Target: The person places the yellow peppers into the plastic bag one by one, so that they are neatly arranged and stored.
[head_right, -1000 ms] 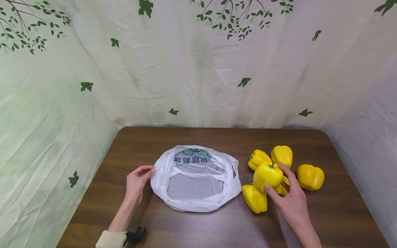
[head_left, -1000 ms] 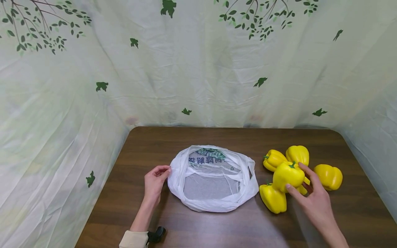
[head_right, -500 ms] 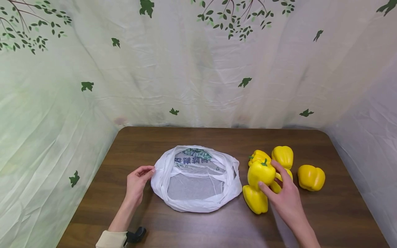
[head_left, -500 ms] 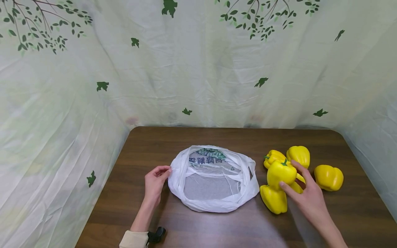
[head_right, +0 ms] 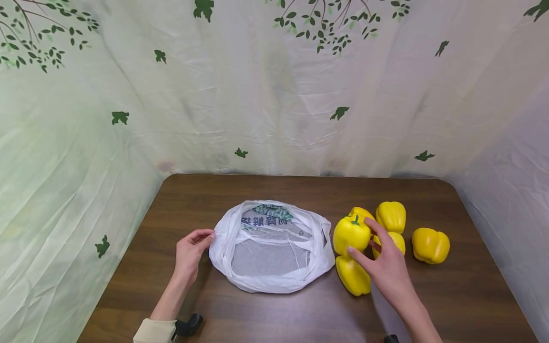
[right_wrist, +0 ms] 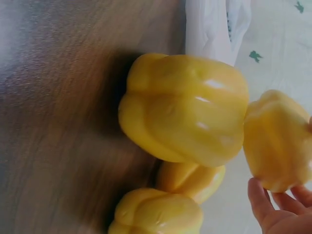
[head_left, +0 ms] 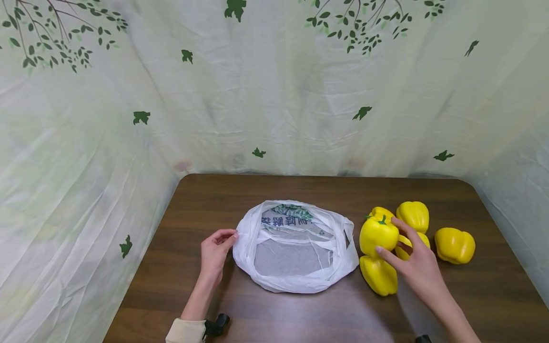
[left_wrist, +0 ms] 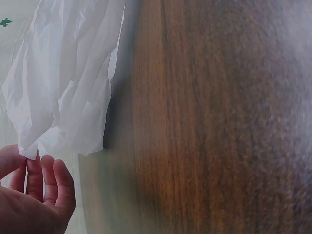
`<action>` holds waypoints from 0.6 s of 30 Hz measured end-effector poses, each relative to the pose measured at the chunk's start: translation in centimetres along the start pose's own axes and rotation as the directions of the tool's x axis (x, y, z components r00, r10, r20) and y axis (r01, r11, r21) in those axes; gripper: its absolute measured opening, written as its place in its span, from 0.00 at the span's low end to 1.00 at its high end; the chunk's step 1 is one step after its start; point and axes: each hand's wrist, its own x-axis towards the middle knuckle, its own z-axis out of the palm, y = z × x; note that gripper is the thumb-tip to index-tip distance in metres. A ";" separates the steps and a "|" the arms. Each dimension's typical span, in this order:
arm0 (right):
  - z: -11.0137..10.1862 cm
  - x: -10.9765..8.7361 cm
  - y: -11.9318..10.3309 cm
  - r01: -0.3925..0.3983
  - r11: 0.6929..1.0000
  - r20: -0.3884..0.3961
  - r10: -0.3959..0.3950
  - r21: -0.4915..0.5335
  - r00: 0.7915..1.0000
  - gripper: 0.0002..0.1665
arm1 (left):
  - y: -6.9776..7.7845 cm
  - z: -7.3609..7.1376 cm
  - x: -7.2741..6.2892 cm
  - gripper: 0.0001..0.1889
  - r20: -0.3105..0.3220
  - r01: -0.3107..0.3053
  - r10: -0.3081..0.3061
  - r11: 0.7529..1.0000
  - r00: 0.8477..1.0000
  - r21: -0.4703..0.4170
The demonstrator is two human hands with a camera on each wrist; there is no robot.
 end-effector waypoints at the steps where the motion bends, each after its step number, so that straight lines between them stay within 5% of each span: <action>1: 0.0 0.1 -0.1 -0.004 1.000 0.009 0.004 0.004 1.000 0.50 | 0.0 0.0 0.0 0.11 -0.003 -0.001 0.001 1.000 1.000 0.003; 9: 0.4 0.7 -1.3 -0.074 0.997 0.085 0.072 0.026 0.994 0.52 | 0.1 -0.1 0.1 0.12 0.004 0.013 -0.013 1.000 1.000 0.000; 18: 1.2 1.8 -2.1 -0.019 1.000 0.136 0.019 0.003 0.990 0.53 | 0.4 -0.2 0.1 0.11 0.019 0.042 -0.041 0.999 0.999 -0.014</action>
